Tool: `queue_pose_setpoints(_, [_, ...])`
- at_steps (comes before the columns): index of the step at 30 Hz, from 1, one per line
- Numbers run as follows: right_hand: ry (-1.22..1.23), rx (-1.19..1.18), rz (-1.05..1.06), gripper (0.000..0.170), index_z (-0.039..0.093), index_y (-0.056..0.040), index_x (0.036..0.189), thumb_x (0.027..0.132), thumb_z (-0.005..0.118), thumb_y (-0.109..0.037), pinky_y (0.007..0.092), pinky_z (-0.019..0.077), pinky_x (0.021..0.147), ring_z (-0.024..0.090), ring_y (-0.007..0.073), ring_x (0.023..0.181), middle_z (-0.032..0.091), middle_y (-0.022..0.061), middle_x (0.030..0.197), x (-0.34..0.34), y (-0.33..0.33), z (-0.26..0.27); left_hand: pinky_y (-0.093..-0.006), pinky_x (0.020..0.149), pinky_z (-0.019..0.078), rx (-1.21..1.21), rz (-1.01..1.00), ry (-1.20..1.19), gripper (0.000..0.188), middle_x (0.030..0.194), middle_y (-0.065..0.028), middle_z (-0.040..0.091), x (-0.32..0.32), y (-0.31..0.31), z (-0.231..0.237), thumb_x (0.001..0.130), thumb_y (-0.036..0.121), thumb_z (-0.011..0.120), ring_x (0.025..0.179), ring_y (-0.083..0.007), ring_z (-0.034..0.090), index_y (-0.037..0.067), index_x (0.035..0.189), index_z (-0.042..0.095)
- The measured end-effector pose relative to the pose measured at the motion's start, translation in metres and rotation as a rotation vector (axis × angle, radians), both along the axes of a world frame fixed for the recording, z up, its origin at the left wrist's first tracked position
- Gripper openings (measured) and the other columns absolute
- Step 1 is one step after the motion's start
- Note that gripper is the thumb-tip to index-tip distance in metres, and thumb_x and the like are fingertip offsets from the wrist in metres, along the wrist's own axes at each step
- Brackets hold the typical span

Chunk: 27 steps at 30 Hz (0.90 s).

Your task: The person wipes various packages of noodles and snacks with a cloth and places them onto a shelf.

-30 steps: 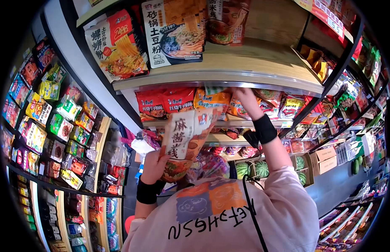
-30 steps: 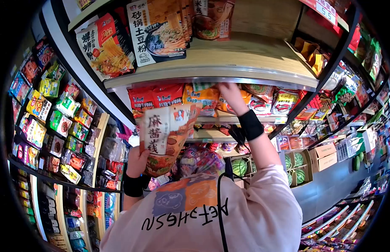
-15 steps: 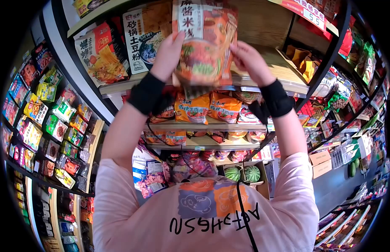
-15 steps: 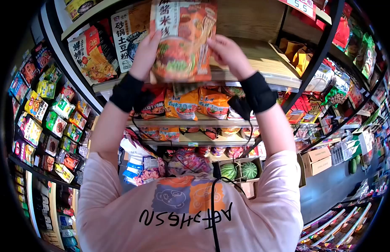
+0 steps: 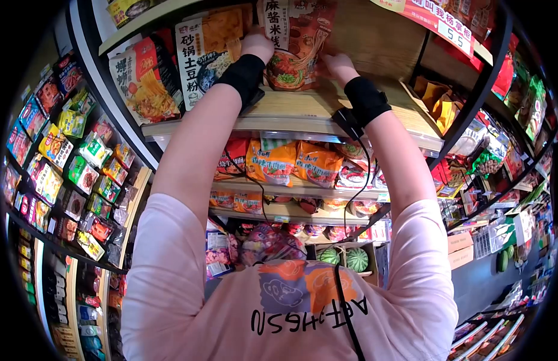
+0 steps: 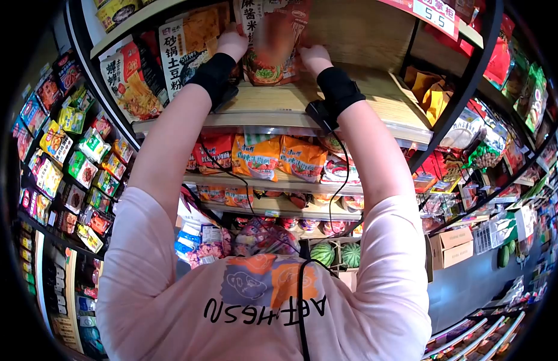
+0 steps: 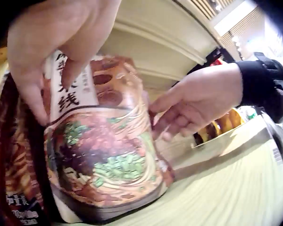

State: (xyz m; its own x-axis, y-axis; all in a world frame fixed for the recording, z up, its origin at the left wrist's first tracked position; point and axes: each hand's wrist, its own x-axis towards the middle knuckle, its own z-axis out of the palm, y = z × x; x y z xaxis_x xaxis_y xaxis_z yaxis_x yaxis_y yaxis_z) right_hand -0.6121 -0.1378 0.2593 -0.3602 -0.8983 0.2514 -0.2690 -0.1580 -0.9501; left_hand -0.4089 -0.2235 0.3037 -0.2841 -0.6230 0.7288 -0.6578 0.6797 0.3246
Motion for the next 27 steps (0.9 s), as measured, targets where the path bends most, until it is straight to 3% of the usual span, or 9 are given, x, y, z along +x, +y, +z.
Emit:
queue_pose_setpoints(1, [-0.113,-0.060,-0.020,0.034,0.063,0.0007,0.092,0.089,0.052,-0.031,0.0351,0.0506,0.054,0.065,0.0236,0.064,0.066,0.0125,0.073,0.007,0.003,0.001,-0.0427,0.078,0.0490,-0.057,-0.045,0.055,0.032,0.094,-0.0235,0.061,-0.001,0.007,-0.002,0.080,0.015,0.056,0.088,-0.0357,0.060,0.002,0.109,0.054])
queue_pose_setpoints(5, [0.409,-0.044,0.025,0.029,0.058,-0.0002,0.097,0.088,0.058,-0.027,0.0285,0.0483,0.052,0.059,0.0167,0.058,0.063,0.0062,0.073,-0.013,-0.019,-0.009,-0.0436,0.077,0.0492,-0.552,-0.011,0.230,0.042,0.091,-0.0222,0.059,-0.015,0.066,-0.012,0.075,0.009,0.059,0.086,-0.0359,0.060,0.003,0.114,0.047])
queue_pose_setpoints(10, [0.611,0.287,0.095,0.026,0.061,0.0024,0.089,0.086,0.061,-0.024,0.0272,0.0504,0.054,0.059,0.0167,0.055,0.062,0.0060,0.068,0.011,0.026,0.026,-0.0438,0.077,0.0453,0.038,-0.288,-0.391,0.034,0.093,-0.0205,0.057,-0.017,0.066,-0.026,0.074,0.016,0.066,0.089,-0.0379,0.057,0.002,0.098,0.046])
queue_pose_setpoints(11, [0.445,0.258,0.123,0.027,0.061,0.0022,0.090,0.086,0.061,-0.024,0.0273,0.0513,0.056,0.060,0.0167,0.057,0.063,0.0065,0.070,0.010,0.022,0.023,-0.0435,0.076,0.0452,0.169,-0.288,-0.501,0.033,0.093,-0.0207,0.057,-0.021,0.058,-0.029,0.075,0.017,0.066,0.089,-0.0378,0.057,0.003,0.096,0.045])
queue_pose_setpoints(13, [0.115,0.195,0.176,0.027,0.061,0.0018,0.093,0.086,0.060,-0.024,0.0277,0.0531,0.060,0.062,0.0169,0.060,0.065,0.0077,0.075,0.005,0.011,0.010,-0.0434,0.075,0.0448,0.136,-0.297,-0.502,0.037,0.093,-0.0212,0.057,-0.027,0.042,-0.036,0.074,0.018,0.068,0.088,-0.0383,0.057,0.003,0.097,0.043])
queue_pose_setpoints(16, [0.023,0.240,0.306,0.026,0.061,-0.0019,0.098,0.085,0.060,-0.024,0.0290,0.0536,0.070,0.064,0.0166,0.074,0.065,0.0071,0.086,0.001,0.007,0.006,-0.0425,0.076,0.0451,0.146,-0.258,-0.549,0.042,0.095,-0.0225,0.058,-0.037,0.025,-0.043,0.075,0.020,0.068,0.091,-0.0390,0.057,0.003,0.103,0.041])
queue_pose_setpoints(22, [0.089,0.186,0.293,0.034,0.055,-0.0054,0.110,0.084,0.058,-0.027,0.0294,0.0479,0.076,0.055,0.0133,0.087,0.059,0.0032,0.093,0.011,0.047,0.010,-0.0400,0.083,0.0459,0.288,-0.121,-0.600,0.049,0.107,-0.0255,0.057,-0.050,0.042,-0.036,0.082,0.023,0.060,0.101,-0.0397,0.056,0.004,0.121,0.037])
queue_pose_setpoints(25, [0.290,0.192,0.305,0.045,0.044,-0.0052,0.127,0.088,0.055,-0.024,0.0292,0.0449,0.087,0.052,0.0137,0.108,0.054,0.0053,0.120,0.009,0.073,0.019,-0.0407,0.084,0.0456,0.293,-0.115,-0.653,0.049,0.108,-0.0252,0.058,-0.045,0.057,-0.028,0.084,0.024,0.057,0.101,-0.0386,0.056,0.002,0.124,0.038])
queue_pose_setpoints(27, [0.204,-0.091,0.289,0.049,0.037,-0.0050,0.135,0.091,0.051,-0.023,0.0275,0.0422,0.089,0.052,0.0139,0.109,0.052,0.0069,0.127,0.018,0.119,0.020,-0.0399,0.083,0.0459,0.171,-0.243,-0.549,0.044,0.104,-0.0237,0.059,-0.030,0.072,-0.016,0.086,0.025,0.055,0.099,-0.0363,0.058,0.001,0.120,0.043])
